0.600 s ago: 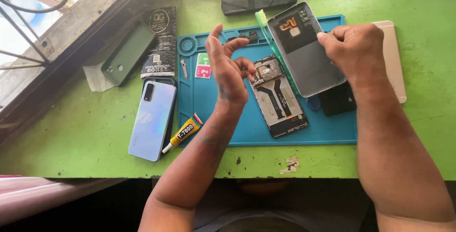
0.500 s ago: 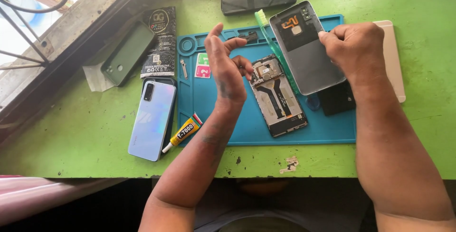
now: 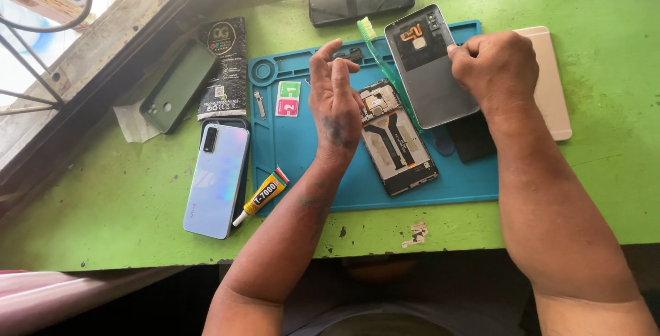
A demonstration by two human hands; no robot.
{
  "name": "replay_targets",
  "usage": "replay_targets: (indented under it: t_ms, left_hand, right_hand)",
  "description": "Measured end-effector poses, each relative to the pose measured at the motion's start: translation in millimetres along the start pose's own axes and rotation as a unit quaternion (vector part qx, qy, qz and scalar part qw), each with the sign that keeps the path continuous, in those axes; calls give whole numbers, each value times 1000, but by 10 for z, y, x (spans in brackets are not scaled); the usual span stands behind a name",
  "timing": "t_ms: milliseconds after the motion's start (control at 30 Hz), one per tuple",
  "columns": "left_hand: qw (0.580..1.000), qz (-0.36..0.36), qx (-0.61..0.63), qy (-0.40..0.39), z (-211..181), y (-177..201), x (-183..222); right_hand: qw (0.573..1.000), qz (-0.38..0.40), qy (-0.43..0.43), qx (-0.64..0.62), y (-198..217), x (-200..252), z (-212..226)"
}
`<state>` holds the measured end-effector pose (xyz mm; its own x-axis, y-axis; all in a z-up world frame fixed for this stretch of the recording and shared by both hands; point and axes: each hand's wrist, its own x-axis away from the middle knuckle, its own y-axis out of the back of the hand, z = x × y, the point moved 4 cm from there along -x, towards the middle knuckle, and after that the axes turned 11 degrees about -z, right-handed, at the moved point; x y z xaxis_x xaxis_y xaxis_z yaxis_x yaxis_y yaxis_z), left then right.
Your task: The person removes the back cover of a smartphone, then uses a screwdriver to unscrew and remove the battery and motherboard. The components are placed on a blue mat on the workbench.
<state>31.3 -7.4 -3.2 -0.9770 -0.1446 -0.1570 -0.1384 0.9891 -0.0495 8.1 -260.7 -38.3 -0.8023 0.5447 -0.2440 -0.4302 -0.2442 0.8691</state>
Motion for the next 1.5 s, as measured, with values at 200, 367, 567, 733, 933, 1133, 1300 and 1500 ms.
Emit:
replay_targets:
  t_ms: [200, 367, 567, 733, 933, 1133, 1300, 1500]
  left_hand:
    - [999, 8, -45, 9, -51, 0, 29]
    - [998, 24, -53, -6, -65, -13, 87]
    - [998, 43, -33, -19, -62, -48, 96]
    - [997, 43, -55, -40, -98, -42, 122]
    - [995, 65, -50, -62, -61, -83, 146]
    - [994, 62, -70, -52, -63, -73, 130]
    - [994, 65, -75, -42, -25, -89, 142]
    - [995, 64, -73, -29, -37, -85, 135]
  right_hand:
    - [995, -36, 13, -87, 18, -54, -196]
    - [987, -59, -28, -149, 323, -32, -238]
    - [990, -58, -43, -118, 334, -83, -345]
    - [995, -60, -47, -63, 262, -85, -544]
    - [994, -60, -88, 2, 252, -67, -788]
    - [992, -113, -30, 48, 169, -98, -865]
    - [987, -141, -16, 75, 194, -162, -905]
    - [987, -122, -3, 102, 198, -119, -920]
